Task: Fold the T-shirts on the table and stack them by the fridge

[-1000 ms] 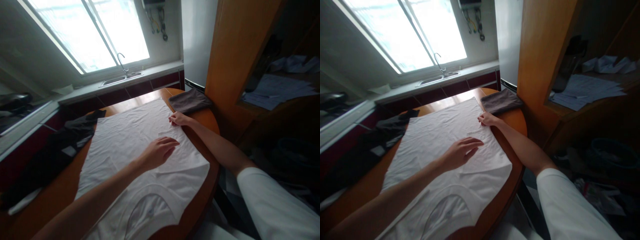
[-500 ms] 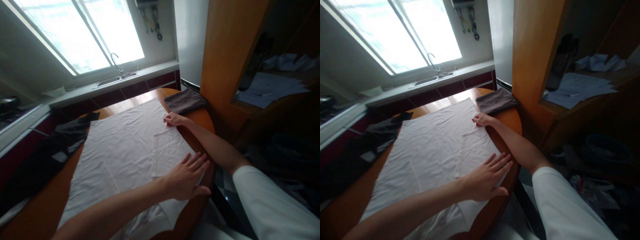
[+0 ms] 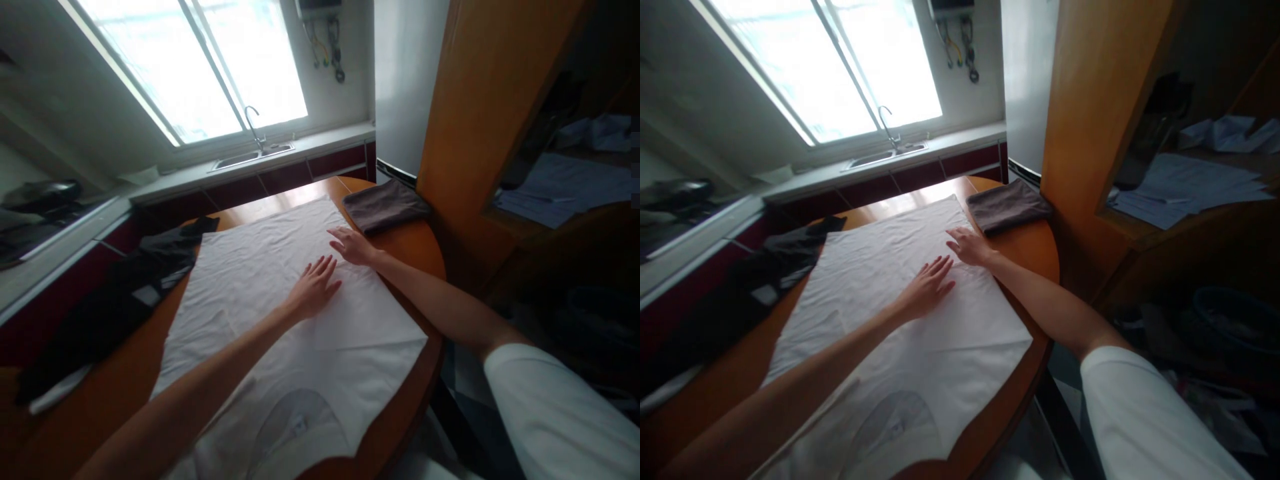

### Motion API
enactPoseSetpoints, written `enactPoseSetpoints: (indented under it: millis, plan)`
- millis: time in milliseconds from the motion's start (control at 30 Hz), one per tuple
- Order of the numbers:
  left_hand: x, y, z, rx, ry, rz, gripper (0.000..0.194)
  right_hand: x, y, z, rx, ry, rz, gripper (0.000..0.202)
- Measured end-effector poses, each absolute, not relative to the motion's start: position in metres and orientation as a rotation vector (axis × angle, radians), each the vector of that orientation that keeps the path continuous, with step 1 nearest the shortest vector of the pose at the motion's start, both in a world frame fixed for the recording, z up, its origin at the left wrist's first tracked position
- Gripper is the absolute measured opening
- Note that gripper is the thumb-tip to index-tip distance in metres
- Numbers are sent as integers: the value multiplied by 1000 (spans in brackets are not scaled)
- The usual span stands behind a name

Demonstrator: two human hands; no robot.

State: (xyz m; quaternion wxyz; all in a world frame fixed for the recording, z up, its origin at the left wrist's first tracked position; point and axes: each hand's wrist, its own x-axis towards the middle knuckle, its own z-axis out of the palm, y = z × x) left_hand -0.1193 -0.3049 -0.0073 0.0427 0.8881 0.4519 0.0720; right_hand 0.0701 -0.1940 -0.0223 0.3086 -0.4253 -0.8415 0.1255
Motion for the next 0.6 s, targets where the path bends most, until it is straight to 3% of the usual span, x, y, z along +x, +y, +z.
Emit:
enactPoseSetpoints:
  millis: [133, 300, 433, 600]
  plan:
    - [-145, -292, -11, 2647, 1394, 143, 67, 68, -205, -32, -1271, -2437, 269, 56]
    - [-195, -276, 35, 2553, 1631, 467, 70, 69, -215, -20, -1229, -2386, 115, 53]
    - [-261, -285, 64, 2458, 1749, 438, 77, 59, -227, -11, -1151, -2370, 130, 51]
    - [-311, -333, 50, 2365, 1837, 369, 79, 48, -235, -21, -1071, -2478, 209, 48]
